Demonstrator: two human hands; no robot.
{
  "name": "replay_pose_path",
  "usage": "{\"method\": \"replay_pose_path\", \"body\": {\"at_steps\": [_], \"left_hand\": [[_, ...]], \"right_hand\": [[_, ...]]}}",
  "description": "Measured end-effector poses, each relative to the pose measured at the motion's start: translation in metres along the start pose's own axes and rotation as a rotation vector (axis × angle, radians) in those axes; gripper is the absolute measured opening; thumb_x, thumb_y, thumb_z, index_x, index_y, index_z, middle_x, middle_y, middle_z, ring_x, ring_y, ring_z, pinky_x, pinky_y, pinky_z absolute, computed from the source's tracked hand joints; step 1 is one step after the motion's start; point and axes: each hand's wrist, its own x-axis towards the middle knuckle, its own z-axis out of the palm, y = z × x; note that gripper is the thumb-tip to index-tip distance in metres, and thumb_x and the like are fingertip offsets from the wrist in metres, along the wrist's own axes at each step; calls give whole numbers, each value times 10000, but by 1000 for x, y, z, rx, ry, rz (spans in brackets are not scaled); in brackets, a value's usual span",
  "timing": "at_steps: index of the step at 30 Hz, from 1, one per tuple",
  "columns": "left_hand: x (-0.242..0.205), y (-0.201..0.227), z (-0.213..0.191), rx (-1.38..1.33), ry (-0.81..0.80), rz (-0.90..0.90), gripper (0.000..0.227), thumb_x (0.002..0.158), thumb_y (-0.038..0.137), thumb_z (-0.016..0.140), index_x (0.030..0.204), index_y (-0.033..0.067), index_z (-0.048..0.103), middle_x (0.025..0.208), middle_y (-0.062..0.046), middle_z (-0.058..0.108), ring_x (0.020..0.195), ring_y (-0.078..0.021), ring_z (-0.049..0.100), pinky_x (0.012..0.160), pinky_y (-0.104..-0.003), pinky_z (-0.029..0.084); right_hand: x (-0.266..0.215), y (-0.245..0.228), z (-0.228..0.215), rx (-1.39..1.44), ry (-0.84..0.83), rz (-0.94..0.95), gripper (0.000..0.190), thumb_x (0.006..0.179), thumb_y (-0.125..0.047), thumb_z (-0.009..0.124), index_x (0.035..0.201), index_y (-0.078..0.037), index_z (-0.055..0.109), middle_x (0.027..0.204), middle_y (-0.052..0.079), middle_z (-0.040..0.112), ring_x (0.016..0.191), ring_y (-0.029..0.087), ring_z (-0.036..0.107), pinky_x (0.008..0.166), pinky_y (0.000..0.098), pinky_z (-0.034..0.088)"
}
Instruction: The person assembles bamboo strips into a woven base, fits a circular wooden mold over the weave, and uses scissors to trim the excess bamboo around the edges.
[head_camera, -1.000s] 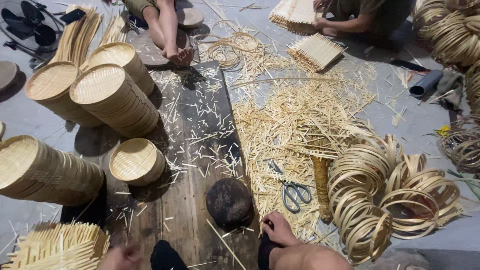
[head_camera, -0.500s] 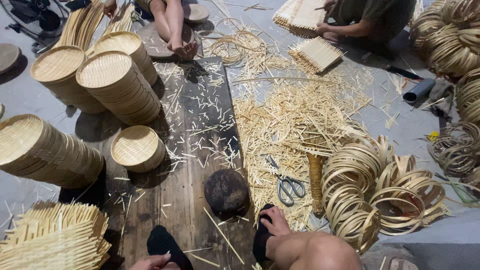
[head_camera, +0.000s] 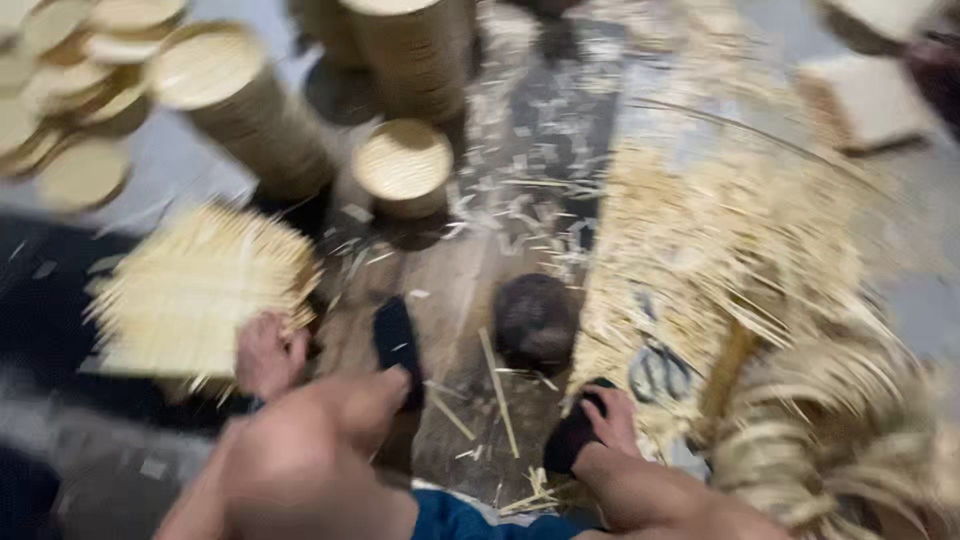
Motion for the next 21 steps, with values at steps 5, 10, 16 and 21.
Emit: {"method": "replay_pose_path", "body": {"at_steps": [5, 10, 16, 21], "left_hand": [[9, -19, -56, 164, 279, -14, 994, 582, 474, 901, 1370, -25, 555, 1423, -315, 491, 1346, -513, 397, 1128, -561, 320], [16, -73, -43, -8, 668, -395, 901, 771, 462, 899, 1400, -59, 519, 1431, -326, 489, 1324, -491, 415, 1095, -574, 318], [8, -157, 10, -841, 775, -1011, 780, 661, 206, 964, 1251, -72, 538, 1208, -187, 689, 1091, -268, 677, 952, -391, 551], [13, -143, -6, -776, 853, -899, 669, 692, 77, 940, 1230, -44, 561, 1110, -156, 694, 966, -235, 680, 850, -359, 565]], "right_hand": [[14, -11, -4, -38, -98, -8, 310, 846, -295, 738, 1118, -147, 740, 1094, 129, 716, 1082, 341, 625, 995, 448, 473], [19, -25, -5, -48, -153, -28, 288, 872, -287, 734, 1121, -142, 744, 1097, 125, 731, 1086, 347, 637, 992, 454, 480], [26, -36, -1, -58, -124, -88, 324, 847, -310, 759, 1137, -168, 742, 1072, 108, 735, 1005, 321, 656, 947, 426, 517], [22, -34, -3, -118, -186, 108, 332, 857, -316, 785, 1160, -182, 762, 1011, 147, 677, 1022, 319, 630, 944, 425, 509]]}}
